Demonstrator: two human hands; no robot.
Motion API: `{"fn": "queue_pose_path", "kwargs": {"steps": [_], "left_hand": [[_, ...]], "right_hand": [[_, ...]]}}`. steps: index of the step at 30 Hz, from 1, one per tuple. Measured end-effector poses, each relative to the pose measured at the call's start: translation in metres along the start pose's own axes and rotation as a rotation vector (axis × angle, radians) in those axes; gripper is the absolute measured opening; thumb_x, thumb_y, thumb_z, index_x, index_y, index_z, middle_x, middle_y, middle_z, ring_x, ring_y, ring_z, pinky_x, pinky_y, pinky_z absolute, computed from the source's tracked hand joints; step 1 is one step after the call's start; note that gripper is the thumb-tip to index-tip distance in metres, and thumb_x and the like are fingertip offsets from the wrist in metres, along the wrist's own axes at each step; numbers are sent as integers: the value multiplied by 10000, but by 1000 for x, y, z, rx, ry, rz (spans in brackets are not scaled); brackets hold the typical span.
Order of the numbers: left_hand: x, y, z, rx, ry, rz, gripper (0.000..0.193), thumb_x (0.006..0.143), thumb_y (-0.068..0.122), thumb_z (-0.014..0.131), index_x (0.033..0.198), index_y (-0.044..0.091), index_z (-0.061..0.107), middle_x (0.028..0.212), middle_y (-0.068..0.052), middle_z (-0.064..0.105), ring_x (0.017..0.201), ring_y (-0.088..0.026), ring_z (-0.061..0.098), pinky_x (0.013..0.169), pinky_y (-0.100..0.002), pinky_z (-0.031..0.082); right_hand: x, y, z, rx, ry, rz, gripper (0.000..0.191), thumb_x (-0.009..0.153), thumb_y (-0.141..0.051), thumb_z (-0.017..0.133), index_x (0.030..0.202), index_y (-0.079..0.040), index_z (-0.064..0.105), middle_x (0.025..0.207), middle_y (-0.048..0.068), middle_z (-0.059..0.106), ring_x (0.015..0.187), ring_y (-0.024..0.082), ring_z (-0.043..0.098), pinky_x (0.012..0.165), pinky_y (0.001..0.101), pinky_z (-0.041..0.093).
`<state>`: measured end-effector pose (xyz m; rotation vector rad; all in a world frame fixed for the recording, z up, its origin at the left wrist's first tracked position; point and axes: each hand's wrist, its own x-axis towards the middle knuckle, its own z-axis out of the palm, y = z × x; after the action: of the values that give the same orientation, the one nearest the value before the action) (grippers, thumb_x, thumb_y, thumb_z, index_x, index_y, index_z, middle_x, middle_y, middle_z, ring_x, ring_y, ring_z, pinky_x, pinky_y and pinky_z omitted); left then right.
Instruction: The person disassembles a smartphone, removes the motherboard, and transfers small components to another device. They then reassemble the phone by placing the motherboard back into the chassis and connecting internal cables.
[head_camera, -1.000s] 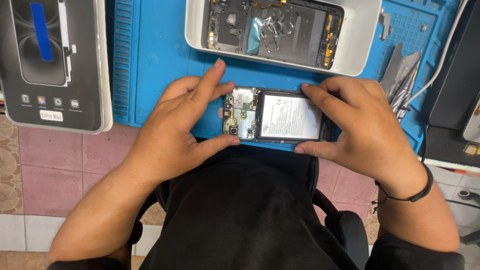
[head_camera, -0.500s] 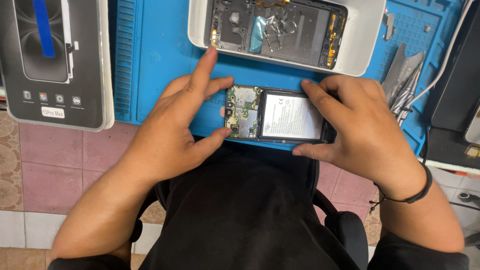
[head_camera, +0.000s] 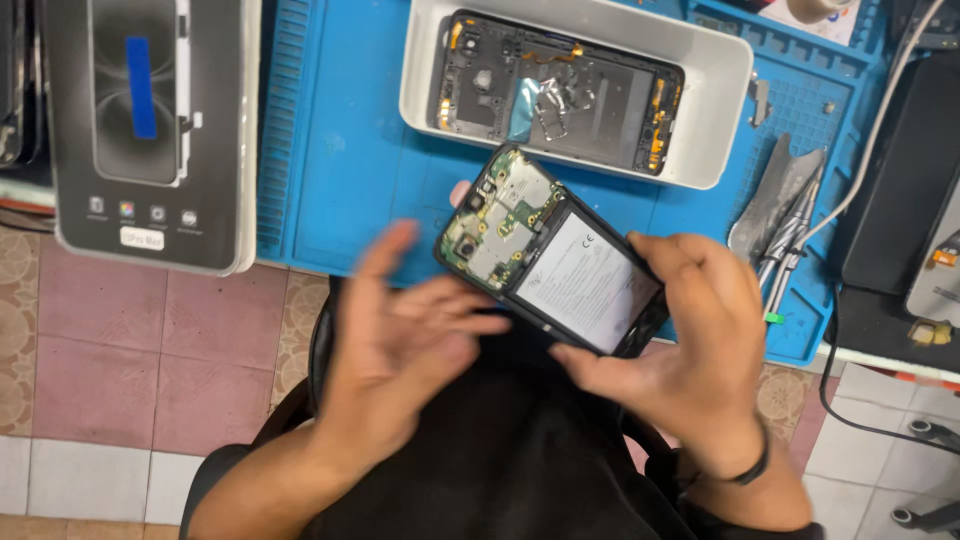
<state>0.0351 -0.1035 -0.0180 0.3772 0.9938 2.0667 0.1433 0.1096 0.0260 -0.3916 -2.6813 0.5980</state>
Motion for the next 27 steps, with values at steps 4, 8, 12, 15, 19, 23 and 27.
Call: {"fn": "queue_pose_path", "kwargs": {"steps": [4,8,12,15,19,23,27], "left_hand": [[13,-26,15,-126,36,-59,790,1026,-102,561,1637,57,88,1485,-194,511,1406,-242,519,1196,-420,443],[11,-28,6,10,-3,-90,711,976,-93,571,1569,-6,189,1568,-123,432,1447,-205,463,1214,-388,406],[-4,-31,-3,50,-183,-281,671,995,-78,594,1571,-2,257,1510,-148,515,1426,-200,509,1183,-386,447],[-11,-35,-2,77,-235,-380,668,992,-30,627,1572,-1,296,1423,-129,588,1296,-190,605,1087,-370,521],[-10,-33,2,94,-251,-395,521,1012,33,657,1475,-22,425,1340,-104,633,1215,-143,625,1025,-322,543],[-4,-35,10,45,-133,-395,324,1087,73,608,1381,-51,552,1222,-92,671,1082,-110,629,921,-279,544],[1,-32,20,71,-161,-336,315,1063,91,581,1356,-19,541,1207,-32,680,1081,-63,638,942,-244,553]], "right_hand": [[-23,-25,23,32,-1,119,840,532,-346,975,1173,55,609,1010,144,605,933,309,582,822,396,465],[-45,-7,20,586,-147,306,733,685,-331,906,1245,21,591,1118,102,610,985,191,601,904,314,516],[-57,13,10,1174,-207,595,459,954,-76,693,1375,36,547,1249,83,629,1038,147,611,948,294,513],[-57,12,10,1243,-215,649,437,993,-4,630,1416,37,530,1212,100,669,1039,140,646,926,292,540],[-54,2,12,1214,-236,654,380,982,36,586,1359,40,542,1282,113,698,1132,158,676,979,317,567],[-56,0,10,1164,-223,623,362,1011,39,606,1372,47,574,1237,141,705,1098,164,671,946,312,556],[-60,2,5,1181,-187,588,321,998,48,607,1319,51,592,1251,149,708,1135,188,689,981,331,576]]}}
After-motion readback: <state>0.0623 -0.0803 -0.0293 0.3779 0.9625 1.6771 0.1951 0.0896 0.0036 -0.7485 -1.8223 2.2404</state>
